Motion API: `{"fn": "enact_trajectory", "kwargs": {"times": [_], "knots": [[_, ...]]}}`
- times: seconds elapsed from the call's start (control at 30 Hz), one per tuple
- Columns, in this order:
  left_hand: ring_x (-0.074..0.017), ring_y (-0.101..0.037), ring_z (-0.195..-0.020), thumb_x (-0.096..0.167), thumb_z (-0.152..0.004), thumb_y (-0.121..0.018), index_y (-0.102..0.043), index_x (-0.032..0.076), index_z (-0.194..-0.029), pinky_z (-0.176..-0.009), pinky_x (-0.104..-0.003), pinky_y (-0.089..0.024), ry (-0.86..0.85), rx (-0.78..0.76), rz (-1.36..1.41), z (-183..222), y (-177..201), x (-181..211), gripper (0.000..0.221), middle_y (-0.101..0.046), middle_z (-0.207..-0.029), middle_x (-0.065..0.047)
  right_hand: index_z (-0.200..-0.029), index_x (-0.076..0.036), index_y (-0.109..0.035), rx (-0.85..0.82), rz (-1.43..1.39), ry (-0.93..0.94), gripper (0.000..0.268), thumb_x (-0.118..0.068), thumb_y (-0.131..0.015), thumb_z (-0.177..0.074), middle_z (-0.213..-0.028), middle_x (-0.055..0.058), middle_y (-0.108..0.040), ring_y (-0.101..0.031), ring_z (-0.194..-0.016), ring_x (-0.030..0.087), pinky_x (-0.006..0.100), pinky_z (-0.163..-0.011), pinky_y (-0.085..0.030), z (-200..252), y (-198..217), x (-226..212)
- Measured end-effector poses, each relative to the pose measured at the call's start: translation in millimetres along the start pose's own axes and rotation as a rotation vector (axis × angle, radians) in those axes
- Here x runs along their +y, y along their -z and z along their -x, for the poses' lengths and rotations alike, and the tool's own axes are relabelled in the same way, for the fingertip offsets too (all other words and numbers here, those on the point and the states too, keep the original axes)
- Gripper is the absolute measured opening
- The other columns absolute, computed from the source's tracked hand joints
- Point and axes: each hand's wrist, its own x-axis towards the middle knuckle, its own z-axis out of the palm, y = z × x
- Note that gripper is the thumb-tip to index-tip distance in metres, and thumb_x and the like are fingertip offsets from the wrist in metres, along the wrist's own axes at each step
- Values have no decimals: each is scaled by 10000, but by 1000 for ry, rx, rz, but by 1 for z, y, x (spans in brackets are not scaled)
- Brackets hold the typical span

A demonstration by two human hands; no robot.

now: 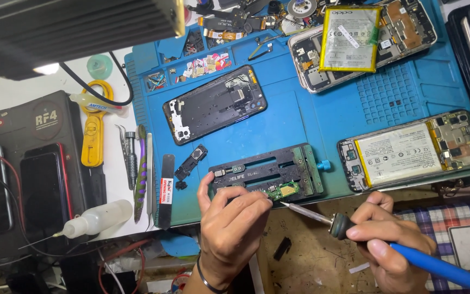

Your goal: Soldering components on a mobile phone circuit board using a soldering iron and a probe.

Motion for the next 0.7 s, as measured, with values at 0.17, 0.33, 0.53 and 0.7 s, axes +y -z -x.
{"fn": "enact_trajectory", "kwargs": {"times": [0.17, 0.33, 0.53, 0.7], "knots": [[-215, -674, -765, 38, -914, -725, -690, 98, -858, -1094, -647, -322, -48, 35, -1, -3, 2, 0, 90, -750, -872, -17, -888, -132, -690, 10, 5, -6, 239, -287, -509, -903, -598, 21, -606, -578, -610, 125, 431, -1075, -346, 1, 0, 0], [-245, -679, -805, 34, -948, -674, -683, 84, -846, -1062, -645, -395, -78, -1, 15, -6, 3, 0, 114, -731, -869, -34, -912, -152, -696, -10, 1, 10, 232, -272, -498, -920, -548, -14, -551, -562, -603, 104, 416, -1066, -348, -2, -1, -2], [-242, -651, -818, 30, -954, -669, -700, 89, -880, -1055, -662, -403, -90, -33, 9, -3, 0, -4, 99, -725, -882, -17, -913, -131, -694, -18, -20, 13, 227, -256, -504, -914, -517, -23, -505, -546, -594, 110, 407, -1093, -335, -1, 0, -1], [-232, -650, -793, 32, -959, -666, -705, 83, -888, -1050, -670, -403, -107, -44, 2, -5, 1, -4, 96, -724, -888, -20, -908, -139, -694, -25, -19, 31, 228, -257, -499, -918, -557, -20, -543, -524, -596, 100, 405, -1015, -329, -4, -1, -3]]}}
